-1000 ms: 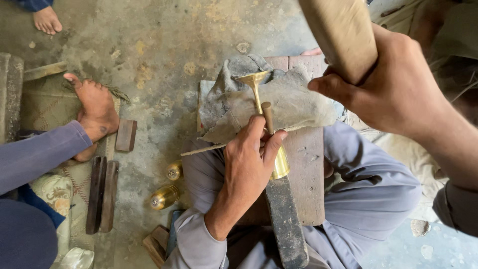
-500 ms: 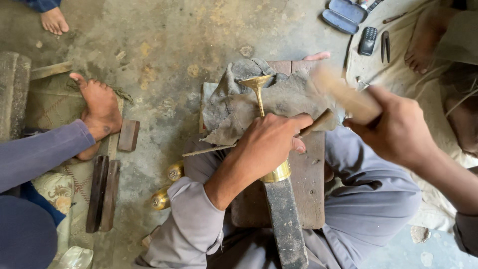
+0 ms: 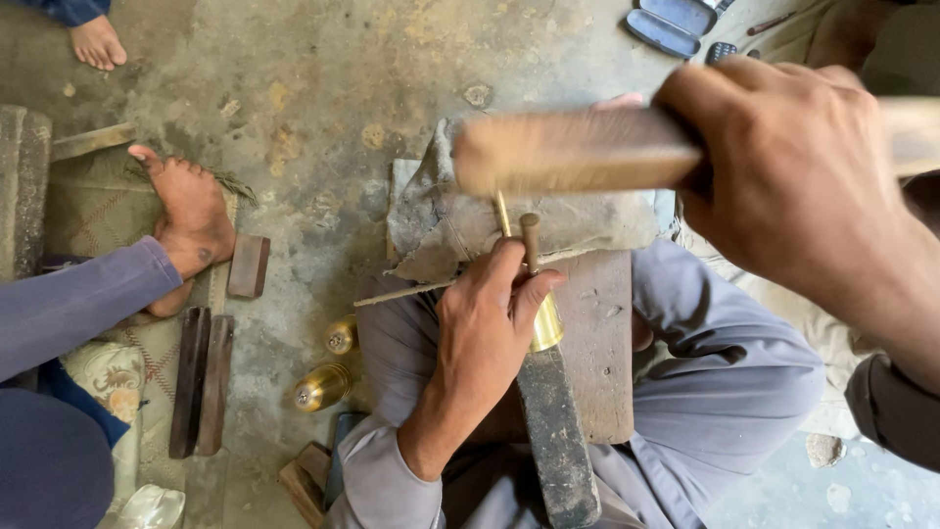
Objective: The person holds a brass goblet on a wooden stake and uses a chisel and wooden mallet to hammer decorative patterns into the bowl. The person rotates the goblet periodically to continue the pattern around the circumference.
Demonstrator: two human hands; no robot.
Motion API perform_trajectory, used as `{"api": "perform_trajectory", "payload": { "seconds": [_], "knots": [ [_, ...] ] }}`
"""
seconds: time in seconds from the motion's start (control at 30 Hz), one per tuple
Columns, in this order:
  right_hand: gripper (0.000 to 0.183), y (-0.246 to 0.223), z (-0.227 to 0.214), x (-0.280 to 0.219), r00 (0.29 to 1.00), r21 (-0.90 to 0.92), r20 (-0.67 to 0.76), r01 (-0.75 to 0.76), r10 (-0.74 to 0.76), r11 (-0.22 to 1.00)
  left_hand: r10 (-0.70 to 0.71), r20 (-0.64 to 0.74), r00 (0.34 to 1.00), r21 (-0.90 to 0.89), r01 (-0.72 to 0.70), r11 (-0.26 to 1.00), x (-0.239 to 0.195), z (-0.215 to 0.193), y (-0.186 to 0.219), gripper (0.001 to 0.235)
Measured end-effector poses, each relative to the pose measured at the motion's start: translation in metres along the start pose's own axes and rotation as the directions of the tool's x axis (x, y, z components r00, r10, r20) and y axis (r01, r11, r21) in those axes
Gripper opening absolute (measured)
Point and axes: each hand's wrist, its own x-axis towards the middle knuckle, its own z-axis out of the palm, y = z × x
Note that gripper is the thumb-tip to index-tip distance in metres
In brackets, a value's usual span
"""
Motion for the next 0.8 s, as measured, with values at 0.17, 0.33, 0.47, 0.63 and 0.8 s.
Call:
{"api": "perform_trajectory", "payload": {
  "seconds": [0.17,0.33,0.47,0.63,0.8],
  "knots": [
    [0.021,-0.007,-0.007,0.003,0.981,-0.239,0.191,0.019,0.028,0.971,0.009,-0.015,1.000,0.030,-0.008,1.000,-0.001,0.003,-0.003,0.031],
    [0.018,-0.003,-0.001,-0.001,0.985,0.160,0.162,-0.080,0.053,0.984,0.037,0.021,0.999,0.039,-0.038,0.999,0.001,0.004,-0.003,0.030],
    [0.023,0.002,0.003,-0.008,1.000,-0.070,-0.013,0.019,-0.020,0.997,0.048,0.018,0.999,0.037,-0.048,0.998,-0.001,0.003,0.000,0.028],
    [0.029,0.007,0.013,-0.018,0.995,0.059,0.074,-0.073,0.068,0.996,0.095,-0.014,0.995,0.031,-0.095,0.995,-0.003,0.004,0.000,0.026],
    [0.033,0.004,0.011,-0.029,0.997,0.154,0.005,-0.071,0.071,0.986,0.078,0.023,0.997,0.018,-0.079,0.997,-0.003,0.005,-0.003,0.025]
  ]
}}
